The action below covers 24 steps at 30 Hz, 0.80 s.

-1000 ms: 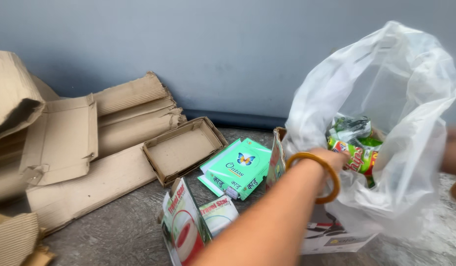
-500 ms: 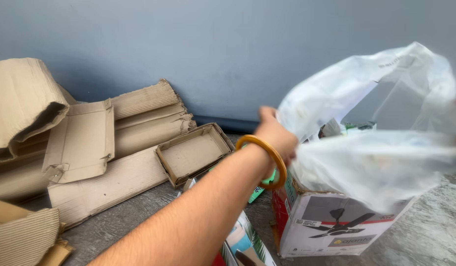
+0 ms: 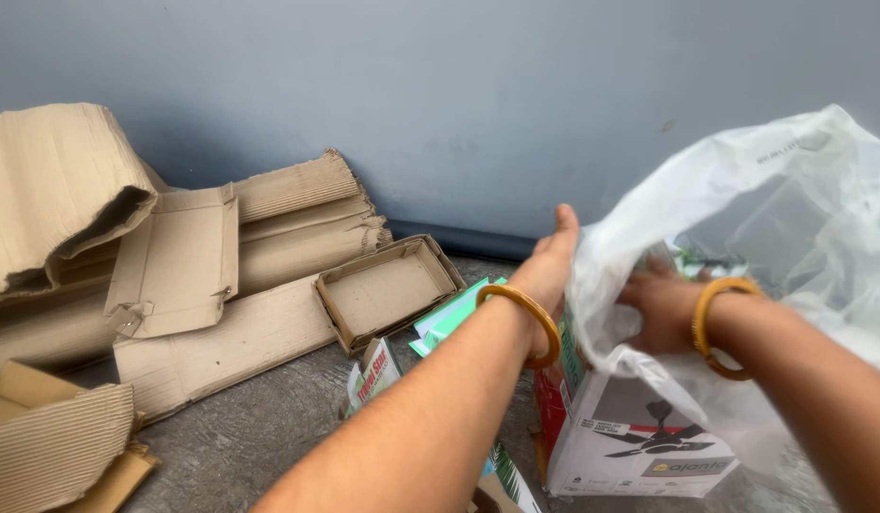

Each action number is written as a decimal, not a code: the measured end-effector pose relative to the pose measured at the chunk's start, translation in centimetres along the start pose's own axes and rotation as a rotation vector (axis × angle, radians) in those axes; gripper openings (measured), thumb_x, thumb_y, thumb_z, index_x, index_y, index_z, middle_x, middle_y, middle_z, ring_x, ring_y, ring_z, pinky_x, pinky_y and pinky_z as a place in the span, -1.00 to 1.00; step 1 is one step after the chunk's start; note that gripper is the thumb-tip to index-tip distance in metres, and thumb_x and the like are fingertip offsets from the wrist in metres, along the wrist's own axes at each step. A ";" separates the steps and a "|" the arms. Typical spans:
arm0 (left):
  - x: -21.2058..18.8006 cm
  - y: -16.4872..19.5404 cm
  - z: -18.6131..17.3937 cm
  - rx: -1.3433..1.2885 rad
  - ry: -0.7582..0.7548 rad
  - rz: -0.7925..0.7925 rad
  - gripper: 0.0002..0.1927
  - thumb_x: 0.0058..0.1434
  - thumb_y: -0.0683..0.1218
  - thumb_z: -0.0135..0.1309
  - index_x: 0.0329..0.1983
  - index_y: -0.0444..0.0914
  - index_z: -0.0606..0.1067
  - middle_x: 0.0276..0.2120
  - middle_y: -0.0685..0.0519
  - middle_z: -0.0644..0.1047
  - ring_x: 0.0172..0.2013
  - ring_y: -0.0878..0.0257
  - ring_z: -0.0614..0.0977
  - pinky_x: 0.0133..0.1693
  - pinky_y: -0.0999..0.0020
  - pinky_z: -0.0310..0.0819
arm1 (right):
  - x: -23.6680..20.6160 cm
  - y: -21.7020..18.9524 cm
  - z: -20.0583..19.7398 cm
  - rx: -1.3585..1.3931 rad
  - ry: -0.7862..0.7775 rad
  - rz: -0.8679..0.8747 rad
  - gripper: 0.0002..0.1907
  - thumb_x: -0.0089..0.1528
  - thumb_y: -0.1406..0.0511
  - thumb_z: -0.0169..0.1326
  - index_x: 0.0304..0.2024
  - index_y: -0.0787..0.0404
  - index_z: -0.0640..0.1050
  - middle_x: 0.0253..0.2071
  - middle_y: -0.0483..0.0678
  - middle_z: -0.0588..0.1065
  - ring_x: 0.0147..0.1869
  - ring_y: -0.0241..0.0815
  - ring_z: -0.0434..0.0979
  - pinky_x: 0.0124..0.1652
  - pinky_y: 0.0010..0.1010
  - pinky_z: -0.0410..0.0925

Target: The person flattens empty cardboard boxes on a concrete floor, tearing open a printed water jug box and folding it flat by hand. They stack the flattened cardboard pieces, place loose trash into a plastic bag, and flatten a small green printed box.

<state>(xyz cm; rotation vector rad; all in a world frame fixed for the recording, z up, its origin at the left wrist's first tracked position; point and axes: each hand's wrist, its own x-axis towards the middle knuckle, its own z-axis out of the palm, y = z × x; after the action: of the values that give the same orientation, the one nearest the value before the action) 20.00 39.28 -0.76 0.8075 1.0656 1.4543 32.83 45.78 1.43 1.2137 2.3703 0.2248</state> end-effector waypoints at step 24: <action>5.1 -2.2 -1.1 0.687 0.258 0.045 -0.08 0.01 0.08 0.29 0.43 -0.19 0.20 0.26 -0.26 0.43 0.27 -0.18 0.47 0.23 -0.01 0.39 | 6.9 5.9 4.6 0.491 0.010 -0.133 -0.62 0.29 0.11 0.11 0.16 -0.11 0.60 0.10 -0.19 0.66 0.17 -0.26 0.63 0.22 -0.24 0.39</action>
<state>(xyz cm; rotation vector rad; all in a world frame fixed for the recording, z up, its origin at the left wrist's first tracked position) 18.98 44.03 -3.64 1.1405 1.8009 1.2497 35.81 54.52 -2.87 1.2484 2.5877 -0.4186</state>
